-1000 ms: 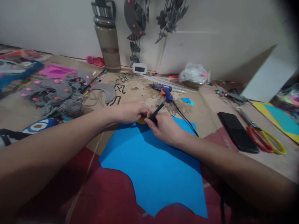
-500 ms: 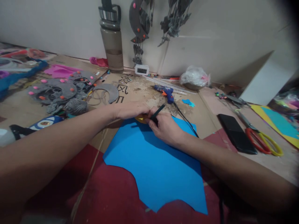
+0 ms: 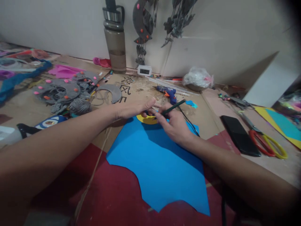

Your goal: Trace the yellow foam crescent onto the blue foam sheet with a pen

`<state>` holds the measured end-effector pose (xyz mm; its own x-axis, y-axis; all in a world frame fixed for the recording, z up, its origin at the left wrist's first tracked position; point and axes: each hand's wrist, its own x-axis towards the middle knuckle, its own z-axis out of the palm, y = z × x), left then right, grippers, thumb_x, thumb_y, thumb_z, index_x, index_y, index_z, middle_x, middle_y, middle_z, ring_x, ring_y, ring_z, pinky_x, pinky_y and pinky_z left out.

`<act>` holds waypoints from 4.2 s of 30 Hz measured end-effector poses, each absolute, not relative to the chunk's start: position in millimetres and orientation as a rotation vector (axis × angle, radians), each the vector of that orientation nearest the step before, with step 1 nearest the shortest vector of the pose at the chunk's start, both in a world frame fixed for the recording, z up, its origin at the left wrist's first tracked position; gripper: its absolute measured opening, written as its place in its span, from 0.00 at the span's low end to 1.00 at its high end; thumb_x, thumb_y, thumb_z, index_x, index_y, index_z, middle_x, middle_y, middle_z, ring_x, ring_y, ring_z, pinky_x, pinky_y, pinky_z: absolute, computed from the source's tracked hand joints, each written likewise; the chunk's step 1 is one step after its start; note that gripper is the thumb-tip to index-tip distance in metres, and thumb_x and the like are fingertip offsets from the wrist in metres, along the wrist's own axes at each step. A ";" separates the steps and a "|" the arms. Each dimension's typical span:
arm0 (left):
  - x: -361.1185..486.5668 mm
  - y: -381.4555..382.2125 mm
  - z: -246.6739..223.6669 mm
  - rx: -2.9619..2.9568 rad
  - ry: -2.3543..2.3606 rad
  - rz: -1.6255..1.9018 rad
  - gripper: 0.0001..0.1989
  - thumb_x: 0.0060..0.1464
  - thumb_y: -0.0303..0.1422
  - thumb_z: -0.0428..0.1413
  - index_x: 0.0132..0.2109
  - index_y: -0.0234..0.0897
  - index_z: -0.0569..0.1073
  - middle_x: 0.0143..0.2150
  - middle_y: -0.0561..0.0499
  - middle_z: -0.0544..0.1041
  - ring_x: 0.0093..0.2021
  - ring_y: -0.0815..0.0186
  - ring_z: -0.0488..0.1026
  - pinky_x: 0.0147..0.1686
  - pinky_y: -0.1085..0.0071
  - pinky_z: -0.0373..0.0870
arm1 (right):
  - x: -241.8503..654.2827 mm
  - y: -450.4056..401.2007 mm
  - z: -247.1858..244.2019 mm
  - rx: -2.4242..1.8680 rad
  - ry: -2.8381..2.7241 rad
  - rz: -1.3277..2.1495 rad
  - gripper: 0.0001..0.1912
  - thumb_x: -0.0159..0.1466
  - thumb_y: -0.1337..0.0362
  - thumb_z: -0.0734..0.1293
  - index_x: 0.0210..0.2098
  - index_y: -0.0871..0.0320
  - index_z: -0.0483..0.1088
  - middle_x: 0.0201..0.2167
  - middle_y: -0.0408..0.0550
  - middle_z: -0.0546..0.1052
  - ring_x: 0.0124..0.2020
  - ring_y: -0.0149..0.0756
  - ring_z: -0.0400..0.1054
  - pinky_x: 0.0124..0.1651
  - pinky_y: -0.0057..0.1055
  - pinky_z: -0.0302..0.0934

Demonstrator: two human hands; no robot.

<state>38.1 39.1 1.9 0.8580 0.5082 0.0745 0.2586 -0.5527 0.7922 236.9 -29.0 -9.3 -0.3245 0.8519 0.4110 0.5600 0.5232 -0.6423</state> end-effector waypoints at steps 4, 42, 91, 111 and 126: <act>37.0 39.6 -1.8 2.132 0.622 0.352 0.25 0.71 0.44 0.40 0.61 0.37 0.72 0.60 0.42 0.75 0.56 0.61 0.73 0.51 0.68 0.69 | 252.1 -26.4 -13.6 -1.120 -1.640 0.627 0.13 0.69 0.51 0.63 0.36 0.54 0.63 0.25 0.40 0.71 0.27 0.32 0.67 0.32 0.30 0.63; 23.0 17.1 -10.7 1.967 1.381 1.488 0.09 0.55 0.31 0.51 0.34 0.36 0.77 0.30 0.52 0.79 0.32 0.66 0.75 0.33 0.71 0.72 | 261.5 -35.7 -25.2 -1.132 -2.341 0.164 0.10 0.71 0.67 0.58 0.42 0.57 0.71 0.35 0.53 0.77 0.40 0.42 0.69 0.42 0.37 0.63; 17.9 -22.1 -9.6 3.169 0.287 1.054 0.18 0.59 0.29 0.50 0.20 0.40 0.62 0.17 0.55 0.65 0.20 0.68 0.64 0.23 0.67 0.59 | 265.4 -29.5 -20.2 -1.025 -1.590 0.813 0.11 0.70 0.57 0.61 0.34 0.55 0.68 0.24 0.41 0.73 0.30 0.33 0.68 0.38 0.33 0.62; 19.4 -15.3 -9.5 2.871 0.518 0.924 0.09 0.61 0.32 0.54 0.32 0.38 0.74 0.30 0.49 0.78 0.32 0.65 0.75 0.34 0.68 0.69 | 264.5 -16.5 -32.7 -0.925 -1.120 0.768 0.10 0.68 0.53 0.63 0.41 0.51 0.61 0.30 0.41 0.69 0.28 0.31 0.65 0.26 0.28 0.59; 24.2 -20.2 -4.9 3.010 0.142 0.753 0.06 0.60 0.32 0.59 0.33 0.40 0.74 0.31 0.49 0.78 0.31 0.65 0.75 0.33 0.67 0.69 | 269.4 -10.4 -29.1 -0.927 -0.981 1.043 0.18 0.63 0.47 0.67 0.32 0.52 0.60 0.20 0.36 0.65 0.20 0.29 0.62 0.20 0.26 0.54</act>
<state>24.2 -20.2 -4.9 0.8783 0.0973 0.4681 0.0801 -0.9952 0.0567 269.4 -10.4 -29.1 0.2006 0.9604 0.1932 -0.2514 0.2411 -0.9374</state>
